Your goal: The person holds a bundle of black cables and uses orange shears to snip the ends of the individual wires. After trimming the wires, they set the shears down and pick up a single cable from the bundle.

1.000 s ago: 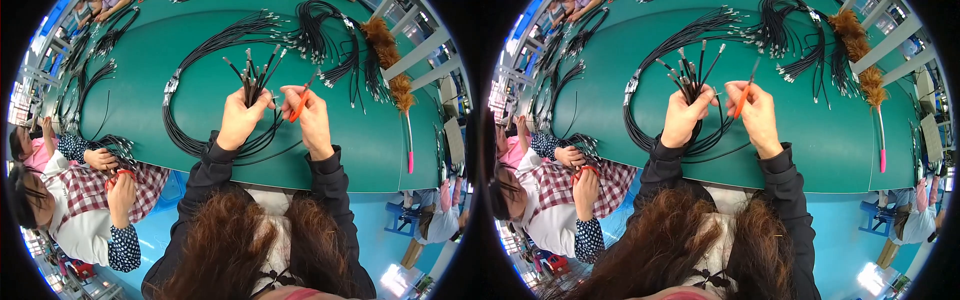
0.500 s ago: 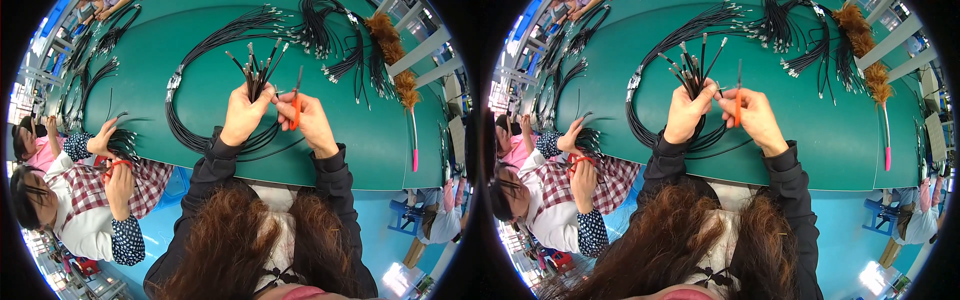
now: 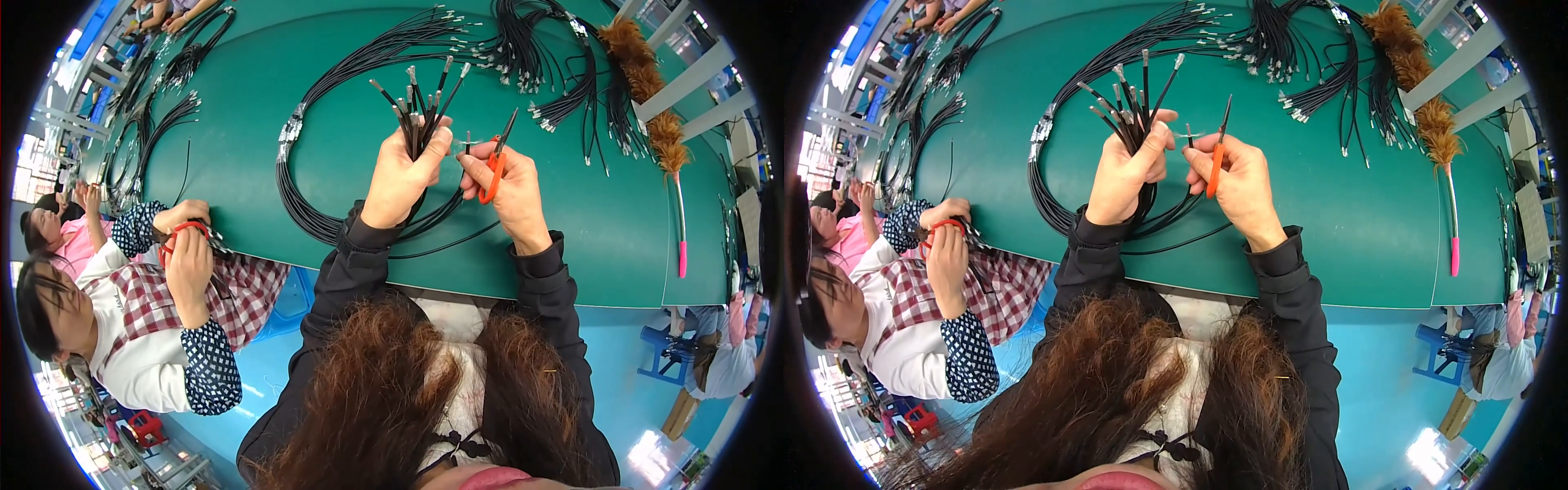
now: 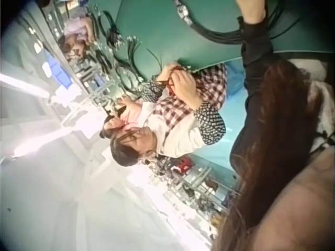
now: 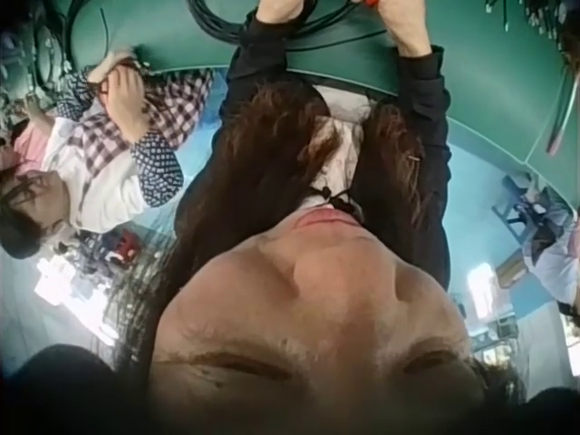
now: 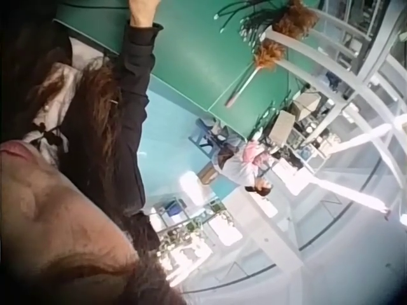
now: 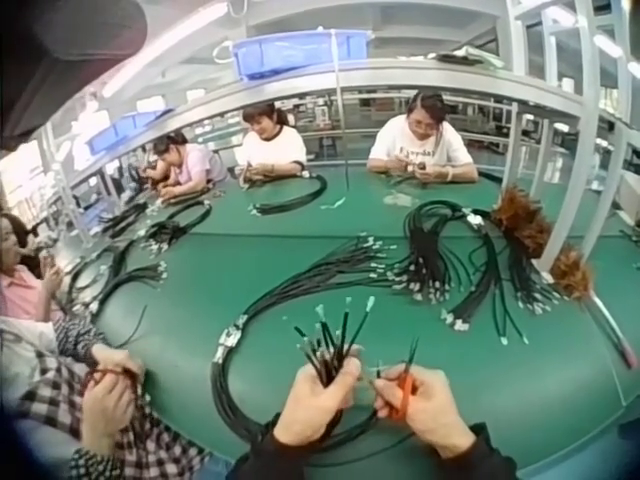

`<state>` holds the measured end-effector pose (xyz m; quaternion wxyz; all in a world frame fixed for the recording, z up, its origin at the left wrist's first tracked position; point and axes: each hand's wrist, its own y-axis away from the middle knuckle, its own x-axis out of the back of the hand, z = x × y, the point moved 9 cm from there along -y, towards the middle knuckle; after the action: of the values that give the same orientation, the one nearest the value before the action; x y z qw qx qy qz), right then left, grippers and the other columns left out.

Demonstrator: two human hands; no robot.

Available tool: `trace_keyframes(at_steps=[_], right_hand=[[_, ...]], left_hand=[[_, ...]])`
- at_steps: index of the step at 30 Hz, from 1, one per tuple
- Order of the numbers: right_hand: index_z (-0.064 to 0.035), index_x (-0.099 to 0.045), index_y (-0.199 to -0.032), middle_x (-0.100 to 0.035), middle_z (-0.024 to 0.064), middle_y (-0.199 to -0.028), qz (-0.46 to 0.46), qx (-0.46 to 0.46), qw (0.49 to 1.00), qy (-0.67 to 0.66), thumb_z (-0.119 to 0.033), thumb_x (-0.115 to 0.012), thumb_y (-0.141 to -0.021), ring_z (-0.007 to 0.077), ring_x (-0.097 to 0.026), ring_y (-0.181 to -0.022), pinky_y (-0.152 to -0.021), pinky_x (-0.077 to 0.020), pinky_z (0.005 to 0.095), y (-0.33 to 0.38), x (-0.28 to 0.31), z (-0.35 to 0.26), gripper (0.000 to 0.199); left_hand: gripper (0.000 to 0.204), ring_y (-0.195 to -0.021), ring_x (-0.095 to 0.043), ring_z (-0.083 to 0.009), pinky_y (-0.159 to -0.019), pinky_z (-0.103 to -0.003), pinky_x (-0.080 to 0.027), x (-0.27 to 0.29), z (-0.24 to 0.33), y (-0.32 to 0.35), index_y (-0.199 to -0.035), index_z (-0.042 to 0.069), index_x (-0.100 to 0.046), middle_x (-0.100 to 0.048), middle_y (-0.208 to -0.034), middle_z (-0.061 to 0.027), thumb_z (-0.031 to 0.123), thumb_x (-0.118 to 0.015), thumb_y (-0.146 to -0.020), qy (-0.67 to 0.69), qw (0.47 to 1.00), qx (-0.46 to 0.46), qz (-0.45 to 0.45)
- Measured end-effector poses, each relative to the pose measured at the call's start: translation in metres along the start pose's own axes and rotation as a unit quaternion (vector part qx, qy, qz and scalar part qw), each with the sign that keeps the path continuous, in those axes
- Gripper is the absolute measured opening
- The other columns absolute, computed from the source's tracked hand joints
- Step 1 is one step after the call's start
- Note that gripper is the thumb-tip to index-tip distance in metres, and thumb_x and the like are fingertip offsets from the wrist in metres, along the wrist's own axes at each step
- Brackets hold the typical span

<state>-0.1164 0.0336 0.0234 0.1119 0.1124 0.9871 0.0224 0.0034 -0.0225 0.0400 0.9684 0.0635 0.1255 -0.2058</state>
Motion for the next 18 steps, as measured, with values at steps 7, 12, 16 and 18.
trace_keyframes(at_steps=[7, 12, 16, 18], right_hand=[[0.0019, -0.062, -0.091, -0.06, 0.0039, -0.067, 0.013, 0.043, 0.995, 0.085, -0.011, -0.063, -0.087, 0.0087, -0.057, -0.056, -0.051, -0.0452, 0.0205, 0.005, -0.005, -0.008, 0.013], [0.0031, -0.062, -0.093, -0.061, 0.0037, -0.068, 0.037, 0.094, 0.985, 0.14, -0.01, -0.062, -0.088, 0.0084, -0.057, -0.058, -0.053, -0.0468, 0.021, 0.009, -0.004, -0.012, 0.014], [0.0034, -0.062, -0.092, -0.062, 0.004, -0.069, 0.059, 0.115, 0.977, 0.169, -0.009, -0.062, -0.088, 0.0085, -0.058, -0.06, -0.055, -0.0477, 0.0212, 0.012, -0.005, -0.015, 0.013], [0.0033, -0.062, -0.092, -0.062, 0.0044, -0.069, 0.059, 0.114, 0.978, 0.164, -0.009, -0.062, -0.088, 0.0087, -0.058, -0.06, -0.055, -0.0478, 0.0212, 0.012, -0.005, -0.013, 0.013]], left_hand=[[0.018, -0.053, -0.042, -0.0027, -0.046, -0.02, -0.033, 0.003, -0.008, 0.001, -0.093, 0.001, -0.063, -0.054, -0.066, 0.0036, 0.015, -0.066, -0.084, -0.037, 0.998, 0.018, -0.043], [0.015, -0.054, -0.043, -0.002, -0.047, -0.02, -0.032, 0.005, -0.01, 0.003, -0.088, 0.0, -0.063, -0.052, -0.063, 0.0046, 0.014, -0.068, -0.083, -0.023, 0.999, 0.015, -0.038], [0.015, -0.054, -0.042, -0.0019, -0.047, -0.019, -0.032, 0.007, -0.013, 0.003, -0.089, 0.0, -0.061, -0.053, -0.066, 0.004, 0.012, -0.067, -0.082, -0.013, 0.999, 0.026, -0.035], [0.015, -0.055, -0.042, -0.0018, -0.048, -0.019, -0.032, 0.002, -0.016, 0.003, -0.09, 0.0, -0.06, -0.052, -0.067, 0.0038, 0.011, -0.067, -0.082, 0.011, 0.997, 0.04, -0.059]])
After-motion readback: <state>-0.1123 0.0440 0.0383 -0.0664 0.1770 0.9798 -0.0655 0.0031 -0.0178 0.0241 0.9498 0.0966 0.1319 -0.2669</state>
